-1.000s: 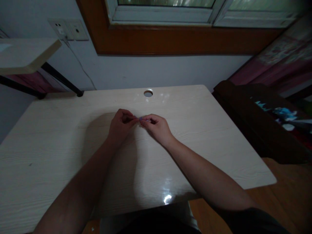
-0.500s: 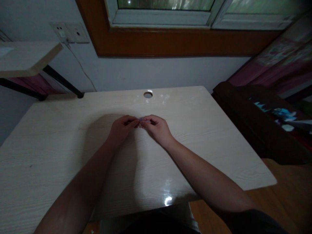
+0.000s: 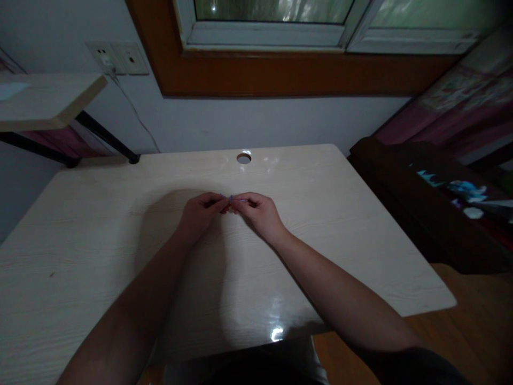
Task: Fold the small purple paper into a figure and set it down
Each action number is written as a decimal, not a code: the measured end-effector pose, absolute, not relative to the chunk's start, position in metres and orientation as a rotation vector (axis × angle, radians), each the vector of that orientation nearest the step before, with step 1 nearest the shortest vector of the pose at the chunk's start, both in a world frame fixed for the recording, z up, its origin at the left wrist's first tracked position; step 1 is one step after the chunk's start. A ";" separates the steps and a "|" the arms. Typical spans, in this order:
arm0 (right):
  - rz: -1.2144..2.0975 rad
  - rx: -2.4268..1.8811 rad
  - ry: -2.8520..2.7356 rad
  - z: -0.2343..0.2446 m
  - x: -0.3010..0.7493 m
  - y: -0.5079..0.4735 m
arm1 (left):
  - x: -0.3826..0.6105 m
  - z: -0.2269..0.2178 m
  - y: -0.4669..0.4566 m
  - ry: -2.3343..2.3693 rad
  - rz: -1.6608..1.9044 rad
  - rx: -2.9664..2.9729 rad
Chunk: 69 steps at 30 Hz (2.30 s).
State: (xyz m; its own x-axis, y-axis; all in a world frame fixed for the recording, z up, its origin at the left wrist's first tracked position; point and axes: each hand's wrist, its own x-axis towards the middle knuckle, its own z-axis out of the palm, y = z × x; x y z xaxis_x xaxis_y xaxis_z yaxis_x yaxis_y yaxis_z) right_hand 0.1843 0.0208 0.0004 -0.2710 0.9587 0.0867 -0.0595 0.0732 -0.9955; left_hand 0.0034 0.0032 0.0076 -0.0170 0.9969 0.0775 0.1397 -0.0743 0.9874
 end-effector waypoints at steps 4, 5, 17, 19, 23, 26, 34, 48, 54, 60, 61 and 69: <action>1.339 -0.968 -1.468 -0.001 0.186 0.022 | 0.003 0.009 0.003 1.291 1.204 1.339; 1.338 -0.965 -1.474 -0.001 0.186 0.022 | 0.004 0.010 0.003 1.286 1.200 1.341; 1.299 -0.958 -1.493 -0.001 0.187 0.022 | 0.006 0.011 0.002 1.239 1.196 1.356; 1.297 -0.971 -1.502 -0.002 0.187 0.022 | 0.005 0.012 0.001 1.247 1.199 1.373; 1.290 -0.985 -1.489 -0.002 0.185 0.020 | 0.004 0.013 0.001 1.257 1.213 1.353; 1.310 -0.958 -1.480 -0.001 0.184 0.018 | 0.004 0.014 0.000 1.245 1.223 1.347; 1.255 -0.954 -1.485 -0.001 0.183 0.019 | 0.006 0.010 0.002 1.204 1.254 1.267; 1.270 -0.948 -1.501 0.001 0.184 0.019 | 0.006 0.009 0.001 1.173 1.275 1.304; 1.378 -0.981 -1.404 0.003 0.183 0.019 | 0.005 0.010 0.000 1.255 1.412 1.404; 1.529 -0.983 -1.231 0.001 0.183 0.022 | -0.004 0.013 -0.002 1.375 1.535 1.992; 1.544 -0.973 -1.222 0.001 0.183 0.022 | -0.005 0.013 -0.001 1.365 1.539 2.089; 1.598 -0.908 -1.237 0.003 0.184 0.021 | -0.004 0.010 0.002 1.341 1.521 2.403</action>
State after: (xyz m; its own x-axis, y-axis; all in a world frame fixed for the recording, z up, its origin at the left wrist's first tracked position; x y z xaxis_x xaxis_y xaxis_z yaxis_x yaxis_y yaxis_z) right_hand 0.1844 0.0211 0.0025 -0.3322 0.9428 -0.0273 -0.2100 -0.1021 -0.9724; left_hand -0.0041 0.0015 0.0102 0.1682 0.6509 0.7403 0.6531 -0.6361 0.4110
